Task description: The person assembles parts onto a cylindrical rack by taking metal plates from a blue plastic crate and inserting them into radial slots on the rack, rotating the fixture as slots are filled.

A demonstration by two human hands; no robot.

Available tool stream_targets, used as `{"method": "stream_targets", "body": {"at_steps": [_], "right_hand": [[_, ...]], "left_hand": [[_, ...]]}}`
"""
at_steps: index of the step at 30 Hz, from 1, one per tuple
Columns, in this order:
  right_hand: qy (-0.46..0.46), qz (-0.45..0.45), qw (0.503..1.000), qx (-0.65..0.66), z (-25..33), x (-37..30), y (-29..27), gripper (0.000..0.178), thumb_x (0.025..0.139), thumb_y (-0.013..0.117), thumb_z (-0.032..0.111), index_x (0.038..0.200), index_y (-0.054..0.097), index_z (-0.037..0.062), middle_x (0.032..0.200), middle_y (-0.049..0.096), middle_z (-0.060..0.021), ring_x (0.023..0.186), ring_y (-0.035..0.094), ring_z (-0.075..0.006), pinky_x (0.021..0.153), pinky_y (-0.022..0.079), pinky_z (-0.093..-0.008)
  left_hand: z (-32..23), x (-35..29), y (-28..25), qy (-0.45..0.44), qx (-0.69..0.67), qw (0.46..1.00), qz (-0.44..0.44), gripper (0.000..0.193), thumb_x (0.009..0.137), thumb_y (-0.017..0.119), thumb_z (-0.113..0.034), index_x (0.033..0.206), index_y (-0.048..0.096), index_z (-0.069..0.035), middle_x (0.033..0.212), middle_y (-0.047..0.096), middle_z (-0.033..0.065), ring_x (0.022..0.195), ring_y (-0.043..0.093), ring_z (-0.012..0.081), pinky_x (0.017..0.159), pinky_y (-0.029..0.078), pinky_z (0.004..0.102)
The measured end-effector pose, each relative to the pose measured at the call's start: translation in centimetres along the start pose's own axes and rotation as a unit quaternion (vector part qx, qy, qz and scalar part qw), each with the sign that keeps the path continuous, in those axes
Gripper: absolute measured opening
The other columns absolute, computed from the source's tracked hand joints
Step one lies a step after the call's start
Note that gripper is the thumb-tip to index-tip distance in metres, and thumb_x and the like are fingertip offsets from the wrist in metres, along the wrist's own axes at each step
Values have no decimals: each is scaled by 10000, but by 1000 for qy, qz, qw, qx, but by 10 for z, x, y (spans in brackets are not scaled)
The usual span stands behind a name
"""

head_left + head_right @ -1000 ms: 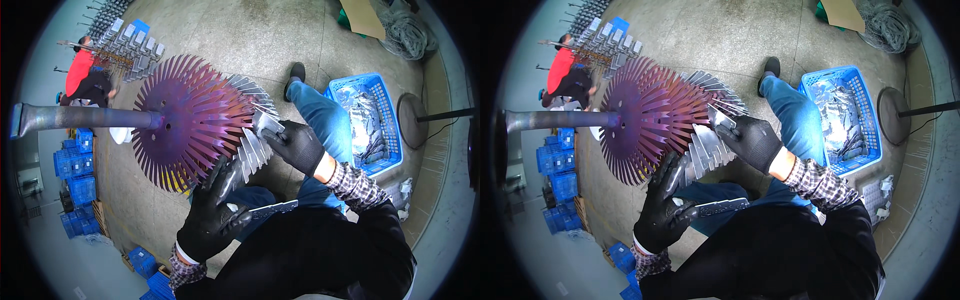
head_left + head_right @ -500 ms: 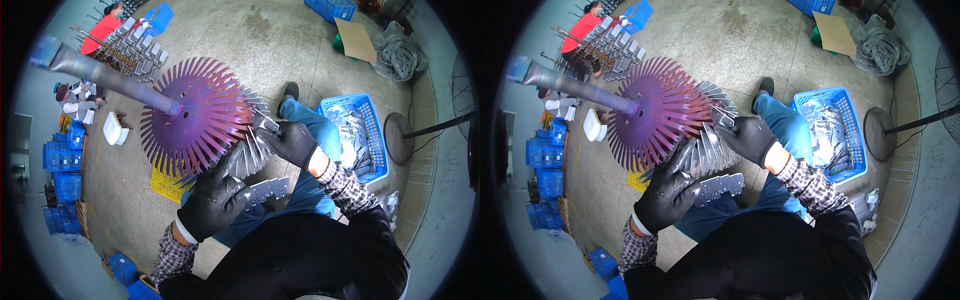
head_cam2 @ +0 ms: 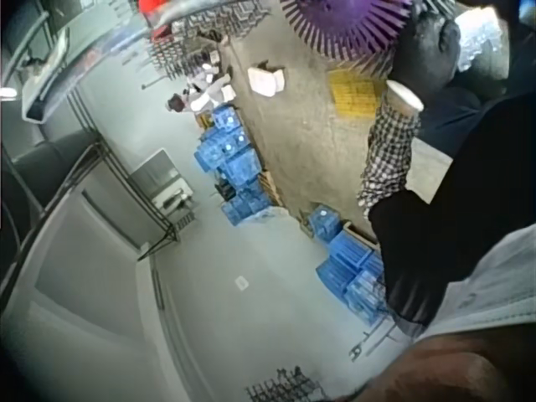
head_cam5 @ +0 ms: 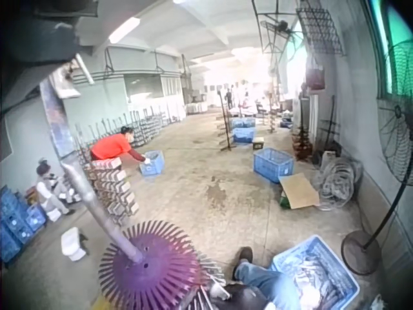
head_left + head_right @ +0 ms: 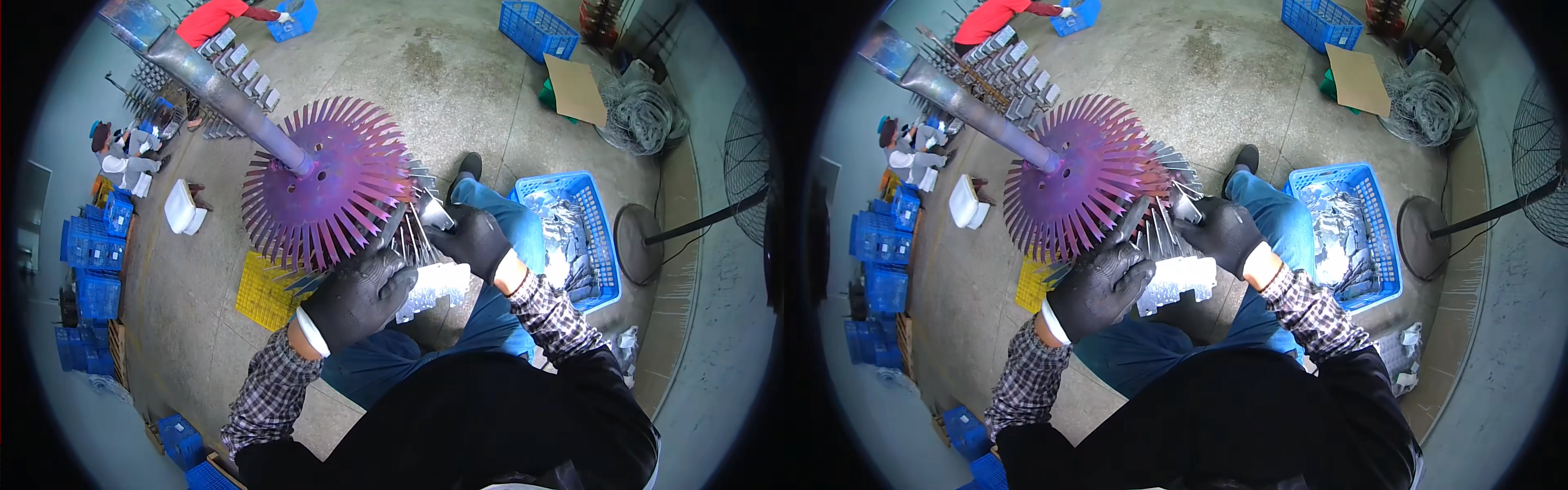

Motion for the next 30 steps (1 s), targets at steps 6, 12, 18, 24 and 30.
{"method": "stream_targets", "body": {"at_steps": [6, 12, 18, 24, 30], "right_hand": [[15, 81, 997, 2, -1, 11, 0, 345, 949, 729, 317, 899, 717, -24, 726, 710, -148, 563, 623, -258, 586, 508, -368], [96, 171, 979, 49, -1, 15, -1, 375, 976, 642, 340, 950, 723, -26, 782, 720, -176, 584, 663, -321, 586, 519, -429], [-11, 39, 999, 8, -1, 2, 8, 300, 983, 677, 263, 979, 700, -36, 837, 729, -187, 617, 642, -332, 594, 515, -400], [-156, -52, 986, -37, -4, 2, 12, 258, 1004, 663, 219, 983, 692, -36, 838, 692, -191, 610, 605, -347, 581, 488, -424], [-178, -58, 982, -28, 8, 1, 3, 234, 1003, 682, 202, 983, 697, -31, 806, 656, -188, 585, 566, -337, 566, 465, -437]], "left_hand": [[-6, 6, -3, 66, 63, 996, -5, 121, 995, 650, -76, 976, 645, 43, 1725, 288, 301, 1522, 443, 455, 1163, 439, 457], [-3, 17, 1, -95, -64, 992, 43, 126, 989, 660, -87, 976, 663, 38, 1731, 267, 303, 1504, 480, 429, 1126, 473, 452], [1, 14, 6, 4, 87, 996, -18, 118, 996, 607, -141, 1011, 658, -36, 939, 682, 105, 853, 702, 295, 751, 545, 407], [-4, 23, 4, -116, 41, 991, 45, 166, 976, 679, -122, 930, 678, 38, 1721, 296, 298, 1520, 459, 425, 1136, 469, 446], [-3, 22, 11, -96, 104, 990, 13, 190, 970, 668, -142, 904, 679, 36, 1702, 343, 294, 1543, 413, 448, 1180, 434, 451]]}}
Point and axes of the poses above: each hand's wrist, its own x-axis towards the middle knuckle, its own y-axis out of the palm, z = x × y, the point moved 3 cm from there along x, towards the middle knuckle
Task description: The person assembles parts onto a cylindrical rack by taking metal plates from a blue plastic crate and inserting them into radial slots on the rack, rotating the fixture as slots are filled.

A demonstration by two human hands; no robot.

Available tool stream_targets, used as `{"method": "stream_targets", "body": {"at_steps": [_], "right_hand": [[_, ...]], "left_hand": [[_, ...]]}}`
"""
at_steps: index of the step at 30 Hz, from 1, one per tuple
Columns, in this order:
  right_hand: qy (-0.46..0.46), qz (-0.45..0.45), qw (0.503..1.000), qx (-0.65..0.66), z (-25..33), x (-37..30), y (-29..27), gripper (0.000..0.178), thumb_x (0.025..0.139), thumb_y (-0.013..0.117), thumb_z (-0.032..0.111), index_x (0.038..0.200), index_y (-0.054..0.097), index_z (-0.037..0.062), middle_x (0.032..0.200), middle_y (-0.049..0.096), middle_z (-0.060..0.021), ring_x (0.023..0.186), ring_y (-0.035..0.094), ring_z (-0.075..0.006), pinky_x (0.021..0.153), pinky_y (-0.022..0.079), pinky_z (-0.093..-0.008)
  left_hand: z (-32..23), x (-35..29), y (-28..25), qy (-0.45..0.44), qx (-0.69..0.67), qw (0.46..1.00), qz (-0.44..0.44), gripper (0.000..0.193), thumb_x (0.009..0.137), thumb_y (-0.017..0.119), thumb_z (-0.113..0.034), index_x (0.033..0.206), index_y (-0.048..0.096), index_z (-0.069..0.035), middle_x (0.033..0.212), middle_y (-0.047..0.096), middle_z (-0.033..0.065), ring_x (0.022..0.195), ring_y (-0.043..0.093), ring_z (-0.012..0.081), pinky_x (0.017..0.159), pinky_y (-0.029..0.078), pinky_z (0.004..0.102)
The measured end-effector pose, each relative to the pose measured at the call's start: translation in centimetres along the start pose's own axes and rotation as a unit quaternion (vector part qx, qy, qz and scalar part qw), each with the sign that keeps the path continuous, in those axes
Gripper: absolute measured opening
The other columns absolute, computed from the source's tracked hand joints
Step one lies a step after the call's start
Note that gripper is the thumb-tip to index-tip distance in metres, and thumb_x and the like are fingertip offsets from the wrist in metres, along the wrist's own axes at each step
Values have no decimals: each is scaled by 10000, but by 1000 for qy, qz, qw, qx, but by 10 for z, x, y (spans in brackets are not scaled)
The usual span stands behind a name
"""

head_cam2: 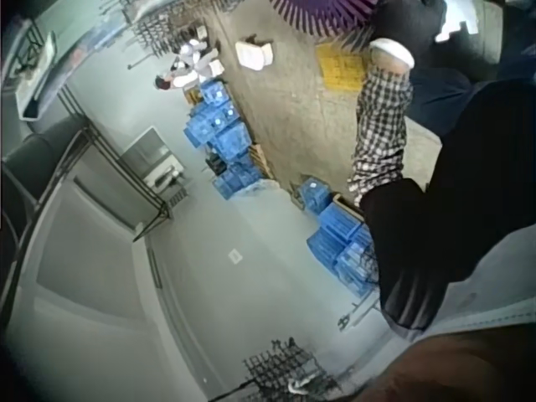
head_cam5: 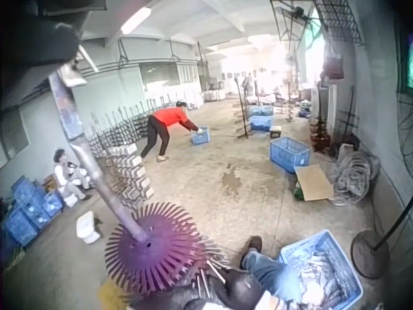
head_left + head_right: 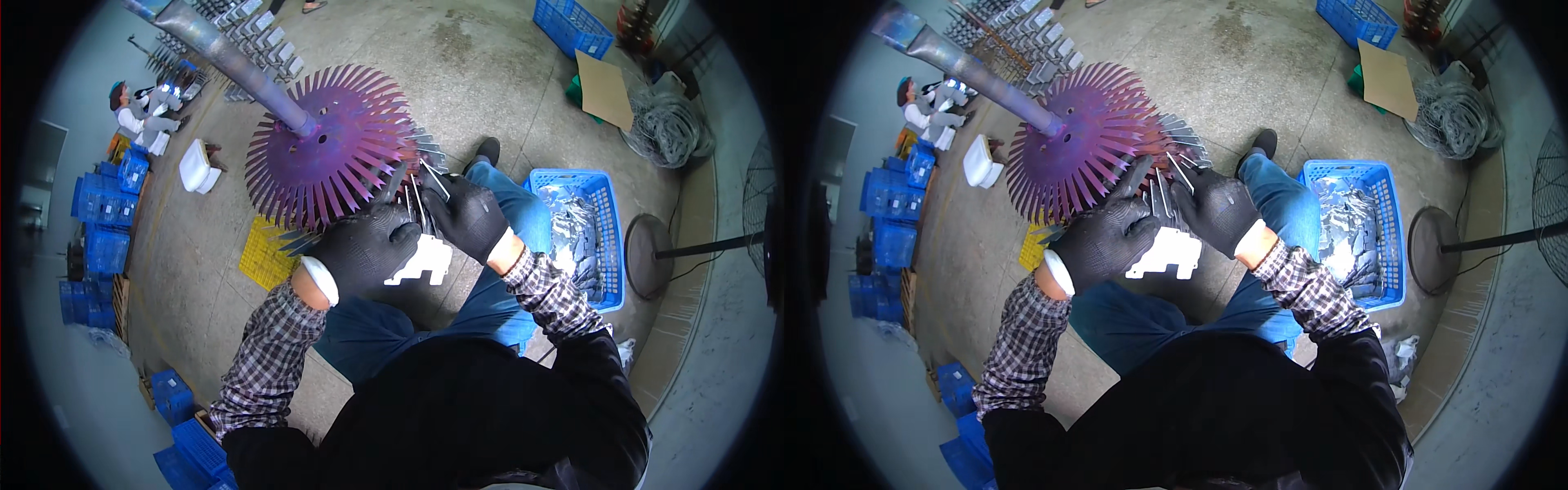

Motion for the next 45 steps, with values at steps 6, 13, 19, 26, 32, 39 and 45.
{"method": "stream_targets", "body": {"at_steps": [6, 13, 19, 26, 32, 39, 45], "right_hand": [[-14, -13, 1000, -23, 4, -1, -1, 231, 1000, 694, 202, 978, 702, -29, 774, 632, -181, 561, 545, -315, 551, 452, -433], [-7, -26, 999, -30, 3, -3, 2, 228, 997, 699, 196, 971, 703, -31, 772, 630, -183, 553, 540, -304, 545, 449, -427], [8, -23, 1000, -17, -2, -5, 3, 230, 1002, 689, 198, 981, 706, -31, 786, 639, -185, 564, 550, -307, 549, 451, -427], [-9, -36, 999, 13, -6, -4, 7, 248, 1008, 680, 210, 999, 709, -37, 801, 652, -188, 577, 561, -310, 555, 455, -430], [6, -17, 1000, 6, -3, -4, 2, 253, 1008, 681, 212, 1020, 708, -39, 802, 657, -187, 579, 564, -311, 557, 455, -432], [3, -19, 1000, -2, -5, -5, 4, 248, 1011, 679, 210, 1032, 711, -35, 797, 657, -187, 578, 565, -310, 551, 452, -432], [-13, -33, 999, -1, -7, -5, 8, 246, 1010, 686, 211, 1044, 724, -30, 790, 657, -183, 571, 562, -303, 541, 451, -427]], "left_hand": [[6, -1, 11, 138, 154, 974, -91, 152, 980, 609, -146, 902, 658, -25, 1137, 593, 180, 937, 574, 357, 794, 504, 446], [1, -1, 9, 55, 98, 989, -93, 123, 963, 616, -129, 888, 646, -35, 1076, 713, 182, 827, 688, 346, 711, 556, 460], [1, -3, 8, 76, 12, 993, -88, 155, 934, 675, -116, 858, 683, 19, 1684, 393, 265, 1521, 399, 438, 1207, 379, 473], [0, 0, 10, 67, 37, 989, -128, 183, 920, 663, -149, 786, 663, -25, 1668, 413, 278, 1403, 567, 442, 1116, 481, 459], [2, -2, 18, 47, 45, 991, -119, 108, 898, 717, -98, 917, 727, 7, 1713, 371, 223, 1611, 276, 443, 1281, 311, 480], [-10, -7, 21, 76, 93, 984, -129, 118, 892, 706, -115, 883, 719, 2, 1688, 393, 255, 1540, 384, 464, 1220, 394, 486], [-2, 3, 19, 69, 82, 983, -148, 231, 912, 674, -210, 833, 717, 3, 1640, 422, 328, 1362, 558, 495, 1117, 479, 492]]}}
Point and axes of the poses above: each hand's wrist, its own x-axis towards the middle knuckle, its own y-axis out of the palm, z = x × y, the point moved 3 cm from there along x, towards the middle knuckle
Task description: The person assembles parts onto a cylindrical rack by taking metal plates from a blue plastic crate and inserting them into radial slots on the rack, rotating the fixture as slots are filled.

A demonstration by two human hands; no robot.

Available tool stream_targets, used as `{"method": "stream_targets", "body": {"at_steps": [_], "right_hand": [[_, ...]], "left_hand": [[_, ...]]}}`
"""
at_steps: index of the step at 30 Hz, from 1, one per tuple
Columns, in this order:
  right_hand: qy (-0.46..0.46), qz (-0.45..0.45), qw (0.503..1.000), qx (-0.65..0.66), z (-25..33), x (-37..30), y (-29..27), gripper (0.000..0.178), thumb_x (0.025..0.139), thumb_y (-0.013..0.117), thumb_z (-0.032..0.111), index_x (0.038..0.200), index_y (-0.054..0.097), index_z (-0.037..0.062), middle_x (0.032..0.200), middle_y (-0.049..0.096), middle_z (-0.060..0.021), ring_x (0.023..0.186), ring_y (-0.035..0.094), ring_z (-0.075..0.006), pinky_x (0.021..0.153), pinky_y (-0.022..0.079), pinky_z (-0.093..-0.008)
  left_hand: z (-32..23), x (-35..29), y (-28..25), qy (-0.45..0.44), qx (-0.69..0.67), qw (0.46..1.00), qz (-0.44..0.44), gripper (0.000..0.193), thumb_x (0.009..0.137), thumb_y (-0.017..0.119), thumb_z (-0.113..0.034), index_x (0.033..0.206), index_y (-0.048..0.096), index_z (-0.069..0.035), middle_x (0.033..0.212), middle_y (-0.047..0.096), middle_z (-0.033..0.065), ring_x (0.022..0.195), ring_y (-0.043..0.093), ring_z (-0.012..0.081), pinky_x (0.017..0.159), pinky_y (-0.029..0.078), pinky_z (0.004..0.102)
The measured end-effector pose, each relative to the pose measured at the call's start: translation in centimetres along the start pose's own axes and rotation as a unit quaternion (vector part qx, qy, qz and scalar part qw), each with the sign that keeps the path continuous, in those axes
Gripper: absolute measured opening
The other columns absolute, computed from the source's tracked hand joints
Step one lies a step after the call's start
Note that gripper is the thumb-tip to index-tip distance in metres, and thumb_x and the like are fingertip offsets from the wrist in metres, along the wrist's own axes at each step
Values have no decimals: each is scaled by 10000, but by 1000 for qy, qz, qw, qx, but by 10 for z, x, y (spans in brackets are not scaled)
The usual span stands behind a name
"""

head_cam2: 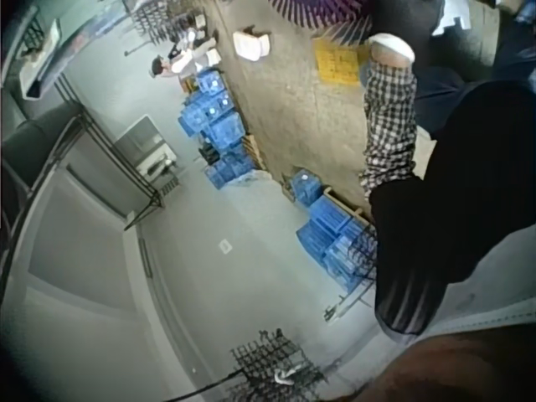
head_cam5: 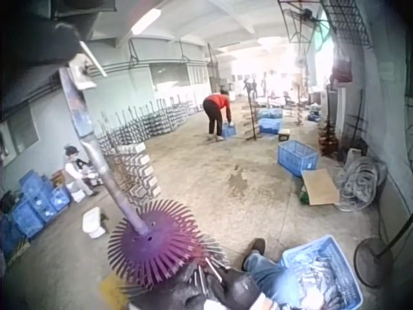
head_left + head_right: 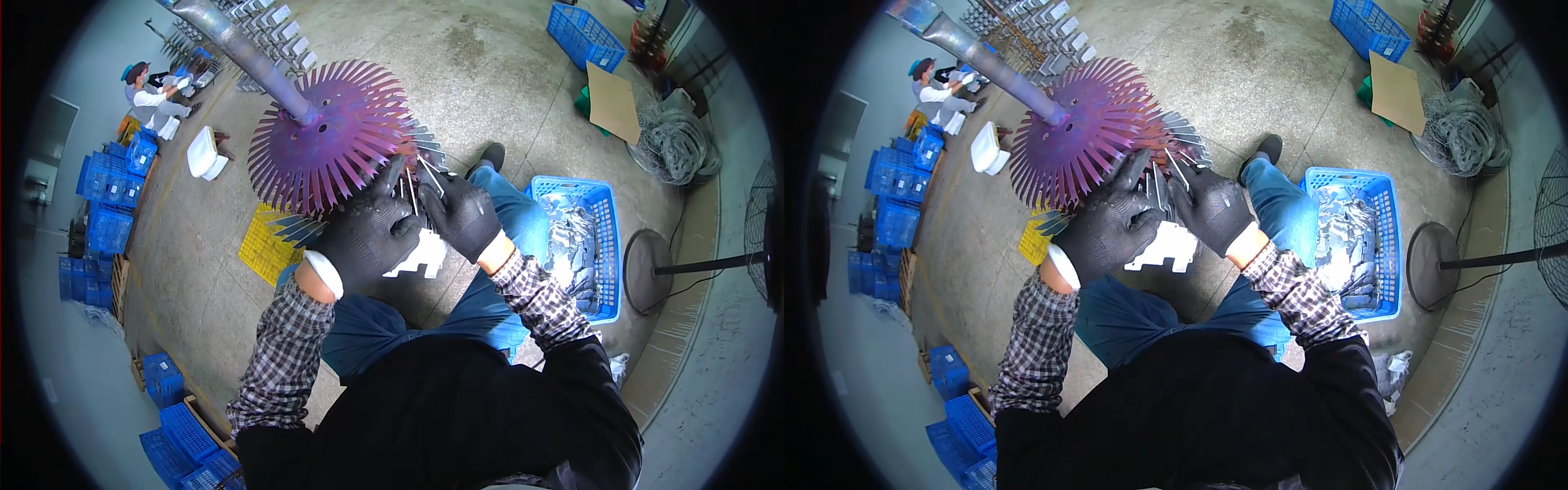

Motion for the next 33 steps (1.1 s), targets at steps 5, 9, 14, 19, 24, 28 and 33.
{"method": "stream_targets", "body": {"at_steps": [5, 9, 14, 19, 24, 28, 33], "right_hand": [[-17, -21, 1000, -4, 0, -1, 0, 235, 1002, 699, 205, 1056, 735, -21, 777, 655, -175, 564, 559, -297, 535, 450, -419], [-20, -26, 999, -23, 0, -2, -1, 220, 993, 710, 193, 1066, 743, -12, 766, 652, -168, 559, 556, -296, 532, 450, -413], [-28, -32, 999, -28, 3, -3, -2, 201, 982, 721, 176, 1075, 749, 1, 755, 647, -164, 555, 551, -300, 529, 447, -411], [-37, -45, 998, -12, 6, -4, -3, 201, 976, 726, 176, 1087, 751, 9, 749, 643, -163, 551, 543, -302, 529, 445, -412], [-49, -53, 997, -4, 3, -4, -1, 214, 976, 728, 183, 1104, 750, 13, 734, 636, -157, 553, 538, -296, 535, 444, -411], [-63, -53, 996, -31, 4, -4, -1, 232, 977, 728, 187, 1135, 752, 17, 717, 624, -147, 556, 536, -288, 540, 441, -408], [-80, -27, 995, -60, 8, 0, -6, 259, 978, 729, 185, 1180, 756, 26, 698, 608, -130, 558, 531, -269, 541, 435, -399]], "left_hand": [[-1, 6, -1, -58, 9, 996, 70, 243, 898, 665, -191, 922, 741, 39, 1620, 437, 337, 1385, 527, 511, 1136, 473, 492], [-6, 12, 0, -72, 44, 992, 91, 260, 882, 648, -153, 976, 748, 68, 1601, 455, 340, 1450, 475, 517, 1163, 465, 484], [-10, 17, 4, -55, 115, 989, 74, 292, 874, 622, -163, 980, 743, 81, 1567, 481, 357, 1381, 535, 523, 1126, 494, 497], [-11, 18, 5, -127, 87, 984, 86, 363, 860, 613, -173, 1055, 734, 109, 1544, 499, 357, 1352, 549, 531, 1114, 503, 501], [-19, 22, -1, -169, 106, 977, 77, 459, 844, 622, -184, 1176, 704, 122, 1513, 528, 341, 1355, 546, 522, 1114, 502, 501], [-15, 22, 3, -142, 151, 977, 51, 590, 831, 638, -207, 1319, 636, 124, 1483, 546, 338, 1339, 560, 508, 1106, 507, 500], [-2, 21, 10, -89, 136, 984, 76, 674, 843, 637, -240, 1421, 554, 96, 1463, 554, 338, 1302, 589, 484, 1100, 502, 499]]}}
Point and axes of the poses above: each hand's wrist, its own x-axis towards the middle knuckle, its own y-axis out of the palm, z = x × y, the point moved 3 cm from there along x, towards the middle knuckle
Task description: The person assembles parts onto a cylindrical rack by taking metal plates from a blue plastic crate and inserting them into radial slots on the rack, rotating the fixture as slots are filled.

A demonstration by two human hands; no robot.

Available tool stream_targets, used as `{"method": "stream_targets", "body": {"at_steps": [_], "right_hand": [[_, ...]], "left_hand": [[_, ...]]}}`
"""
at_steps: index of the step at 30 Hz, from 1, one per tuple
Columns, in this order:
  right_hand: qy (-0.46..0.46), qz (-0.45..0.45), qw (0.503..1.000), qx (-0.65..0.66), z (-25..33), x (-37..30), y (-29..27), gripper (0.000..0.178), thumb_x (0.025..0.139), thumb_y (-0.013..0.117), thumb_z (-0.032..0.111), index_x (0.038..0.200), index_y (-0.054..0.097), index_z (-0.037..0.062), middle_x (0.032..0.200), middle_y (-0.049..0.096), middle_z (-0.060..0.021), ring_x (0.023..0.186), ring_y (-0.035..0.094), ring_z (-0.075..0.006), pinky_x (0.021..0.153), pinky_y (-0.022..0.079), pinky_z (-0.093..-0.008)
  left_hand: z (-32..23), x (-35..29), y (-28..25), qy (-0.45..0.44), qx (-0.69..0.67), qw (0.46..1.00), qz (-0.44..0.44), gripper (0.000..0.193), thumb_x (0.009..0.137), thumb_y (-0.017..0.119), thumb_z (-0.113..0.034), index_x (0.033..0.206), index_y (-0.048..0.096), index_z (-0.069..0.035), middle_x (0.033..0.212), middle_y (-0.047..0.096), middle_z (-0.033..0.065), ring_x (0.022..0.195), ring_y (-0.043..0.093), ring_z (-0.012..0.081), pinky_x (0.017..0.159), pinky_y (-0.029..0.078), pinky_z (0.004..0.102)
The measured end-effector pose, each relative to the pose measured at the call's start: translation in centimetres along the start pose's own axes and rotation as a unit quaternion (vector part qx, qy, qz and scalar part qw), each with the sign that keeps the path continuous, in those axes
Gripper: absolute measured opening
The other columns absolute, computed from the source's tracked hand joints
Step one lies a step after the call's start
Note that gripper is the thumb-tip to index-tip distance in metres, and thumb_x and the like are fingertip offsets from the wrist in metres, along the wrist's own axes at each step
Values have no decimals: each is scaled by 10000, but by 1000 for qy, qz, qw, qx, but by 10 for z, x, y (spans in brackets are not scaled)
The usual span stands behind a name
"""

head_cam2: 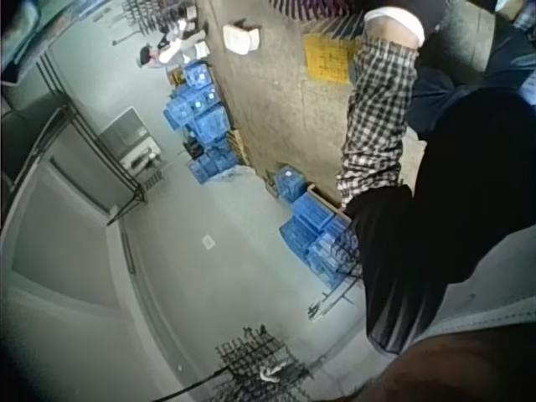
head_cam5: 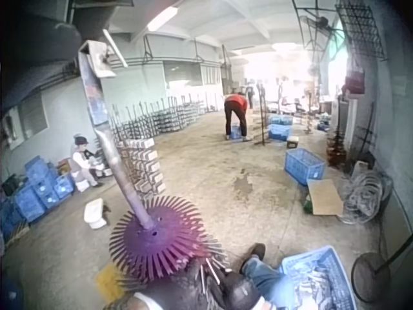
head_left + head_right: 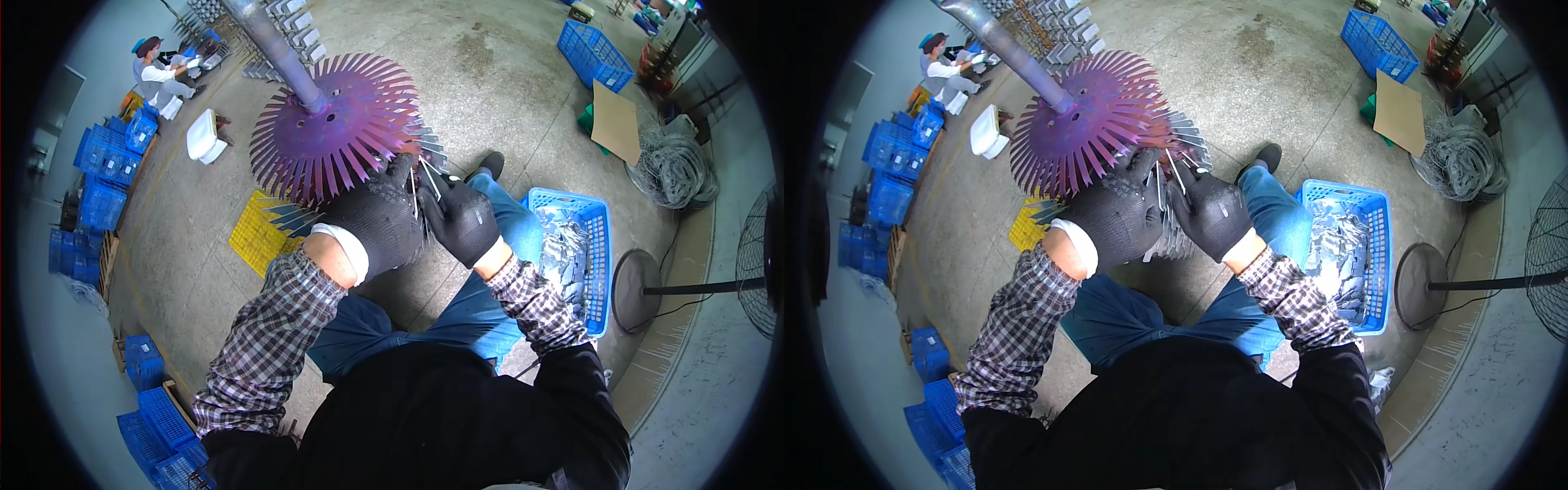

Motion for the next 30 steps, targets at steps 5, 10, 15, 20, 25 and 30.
{"method": "stream_targets", "body": {"at_steps": [5, 10, 15, 20, 25, 30], "right_hand": [[-9, -20, 999, 32, -3, -3, -2, 274, 979, 729, 180, 1209, 759, 34, 686, 594, -115, 549, 515, -251, 538, 427, -382], [12, -17, 999, 27, 1, -3, -2, 301, 980, 730, 173, 1253, 754, 47, 691, 596, -104, 552, 509, -245, 543, 424, -375], [-4, -10, 1000, 29, 4, 1, 1, 384, 981, 732, 167, 1350, 719, 61, 735, 615, -104, 580, 523, -240, 556, 428, -372], [-16, 31, 999, -19, -2, -1, -9, 474, 991, 705, 200, 1436, 639, 52, 865, 682, -159, 659, 641, -296, 602, 509, -399], [12, 159, 986, 50, -17, -3, -32, 505, 1017, 700, 241, 1488, 613, 79, 947, 716, -164, 703, 666, -286, 660, 532, -382], [110, 69, 980, 153, -21, -35, -77, 568, 992, 753, 262, 1502, 609, 56, 1137, 741, -144, 886, 696, -241, 805, 547, -347]], "left_hand": [[-6, 0, -5, 10, 27, 999, 25, 713, 856, 631, -260, 1465, 501, 89, 1436, 564, 348, 1301, 582, 465, 1112, 479, 504], [-7, 2, -11, -76, -72, 994, 22, 645, 860, 635, -239, 1412, 556, 86, 1394, 589, 341, 1267, 596, 463, 1109, 471, 515], [-8, -3, -8, 40, 81, 991, -96, 635, 840, 662, -208, 1399, 555, 73, 1321, 619, 341, 1178, 652, 457, 1078, 498, 509], [-13, -1, -18, -9, 2, 1000, -17, 512, 871, 662, -183, 1323, 621, 54, 1421, 590, 333, 1126, 676, 445, 1056, 511, 506], [7, -14, -9, 49, -71, 995, 51, 302, 934, 637, -165, 1148, 684, 43, 1554, 523, 305, 1243, 650, 443, 1088, 502, 496], [5, -43, -25, 45, -141, 987, -60, 234, 983, 648, -170, 934, 690, 55, 1608, 466, 309, 1327, 586, 473, 1125, 472, 511]]}}
Point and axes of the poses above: each hand's wrist, its own x-axis towards the middle knuckle, its own y-axis out of the palm, z = x × y, the point moved 3 cm from there along x, towards the middle knuckle
